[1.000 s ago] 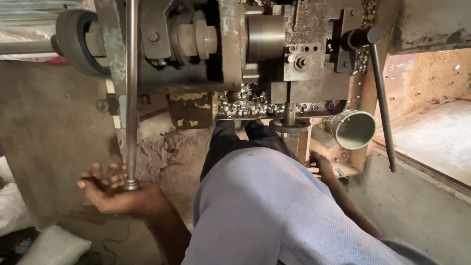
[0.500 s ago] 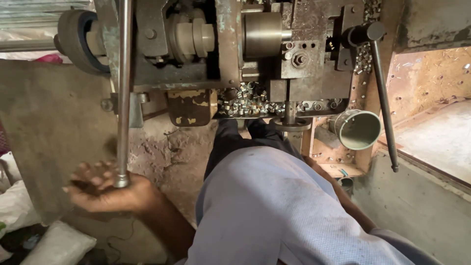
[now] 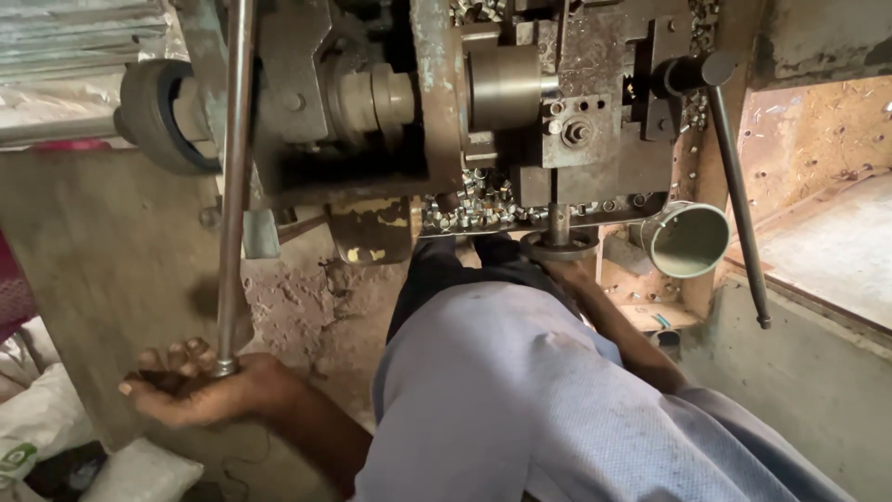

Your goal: Operating a manual lathe machine to process metal components.

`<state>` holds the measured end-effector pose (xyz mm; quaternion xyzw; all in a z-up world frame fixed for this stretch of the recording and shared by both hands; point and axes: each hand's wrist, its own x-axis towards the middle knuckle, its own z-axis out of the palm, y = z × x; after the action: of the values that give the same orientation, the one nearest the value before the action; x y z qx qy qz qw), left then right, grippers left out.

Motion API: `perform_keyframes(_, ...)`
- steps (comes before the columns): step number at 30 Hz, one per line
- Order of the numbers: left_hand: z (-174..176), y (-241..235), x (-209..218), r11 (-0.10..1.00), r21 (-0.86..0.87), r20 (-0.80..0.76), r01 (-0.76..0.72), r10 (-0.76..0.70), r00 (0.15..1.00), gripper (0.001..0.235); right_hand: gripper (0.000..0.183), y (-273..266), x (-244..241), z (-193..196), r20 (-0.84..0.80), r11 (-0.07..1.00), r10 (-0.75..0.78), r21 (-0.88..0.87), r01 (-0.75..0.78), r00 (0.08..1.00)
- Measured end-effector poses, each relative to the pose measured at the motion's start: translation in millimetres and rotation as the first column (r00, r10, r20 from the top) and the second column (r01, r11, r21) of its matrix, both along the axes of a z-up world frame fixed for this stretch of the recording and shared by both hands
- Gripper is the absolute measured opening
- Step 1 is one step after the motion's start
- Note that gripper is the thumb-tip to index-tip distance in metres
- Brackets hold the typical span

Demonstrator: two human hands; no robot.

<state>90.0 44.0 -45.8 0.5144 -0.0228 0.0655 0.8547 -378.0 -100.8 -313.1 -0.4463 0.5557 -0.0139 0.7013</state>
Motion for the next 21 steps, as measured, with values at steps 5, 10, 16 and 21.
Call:
perform_keyframes(5, 7, -7, 21, 0.966, 0.198, -0.021, -0.164, 0.172, 0.985, 0.034, 0.024, 15, 12, -25, -0.018, 0.978, -0.206, -0.041, 0.205, 0.978)
perform_keyframes(10, 6, -10, 42, 0.978, 0.137, -0.063, -0.16, 0.17, 0.983, 0.035, 0.029, 16, 24, -26, -0.18, 0.994, -0.008, -0.111, -0.012, 0.984)
perform_keyframes(16, 33, -38, 28, 0.964, 0.218, -0.093, -0.156, 0.179, 0.979, 0.033, 0.04, 11, 47, -7, -0.105, 0.995, 0.049, 0.094, -0.039, 0.993)
perform_keyframes(21, 30, -30, 31, 0.966, 0.19, -0.116, -0.177, 0.201, 0.973, 0.029, 0.047, 3, 50, 52, -0.203, 0.958, 0.219, 0.232, -0.171, 0.954)
